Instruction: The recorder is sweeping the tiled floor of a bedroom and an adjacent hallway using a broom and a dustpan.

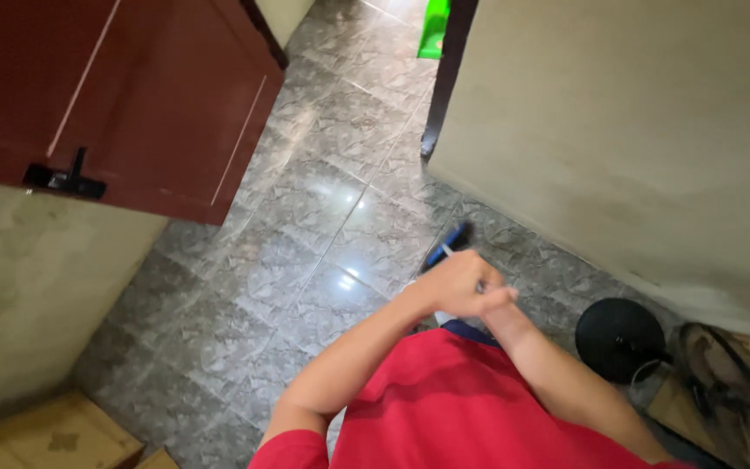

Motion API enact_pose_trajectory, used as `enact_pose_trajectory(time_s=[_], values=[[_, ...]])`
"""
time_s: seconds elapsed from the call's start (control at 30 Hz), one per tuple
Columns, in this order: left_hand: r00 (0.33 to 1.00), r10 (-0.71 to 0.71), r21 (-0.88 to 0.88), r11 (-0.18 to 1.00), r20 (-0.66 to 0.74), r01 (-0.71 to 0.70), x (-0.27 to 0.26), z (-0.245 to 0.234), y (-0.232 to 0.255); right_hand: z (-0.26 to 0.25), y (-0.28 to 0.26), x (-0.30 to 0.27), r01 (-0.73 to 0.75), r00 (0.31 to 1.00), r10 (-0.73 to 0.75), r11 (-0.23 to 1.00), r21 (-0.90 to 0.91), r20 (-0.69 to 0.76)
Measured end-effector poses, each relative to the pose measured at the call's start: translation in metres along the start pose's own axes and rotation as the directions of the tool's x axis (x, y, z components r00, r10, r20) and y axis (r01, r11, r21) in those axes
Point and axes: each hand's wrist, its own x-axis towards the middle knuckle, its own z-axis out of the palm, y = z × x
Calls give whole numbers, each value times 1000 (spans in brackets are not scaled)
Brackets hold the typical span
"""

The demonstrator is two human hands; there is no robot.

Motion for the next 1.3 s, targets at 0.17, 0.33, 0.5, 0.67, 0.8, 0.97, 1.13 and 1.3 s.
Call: enact_pose_trajectory(time_s=[0.17,0.33,0.5,0.67,0.8,0.97,1.13,1.3], values=[[966,-253,172,951,-46,257,-17,27,-56,-170,38,30,-138,987,133,989,-54,-87],[953,-239,462,835,-186,299,-29,91,-80,-101,-2,49,-534,845,527,839,-102,-89],[739,-238,97,920,-630,379,-66,90,-23,8,-23,74,-875,484,645,359,-324,-591],[350,-230,-76,913,-908,401,-89,43,75,-27,85,69,-576,626,777,399,-713,-71],[274,-95,84,815,-957,574,-129,14,94,68,116,17,-245,635,585,772,-586,505],[381,-211,56,812,-900,581,-195,27,47,110,136,12,-719,525,761,636,-280,382],[391,-125,61,900,-912,432,-255,11,21,19,208,65,-444,676,735,467,-765,57],[267,-300,-152,874,-916,461,-302,14,-5,-15,293,98,-835,531,531,195,-514,-661]])
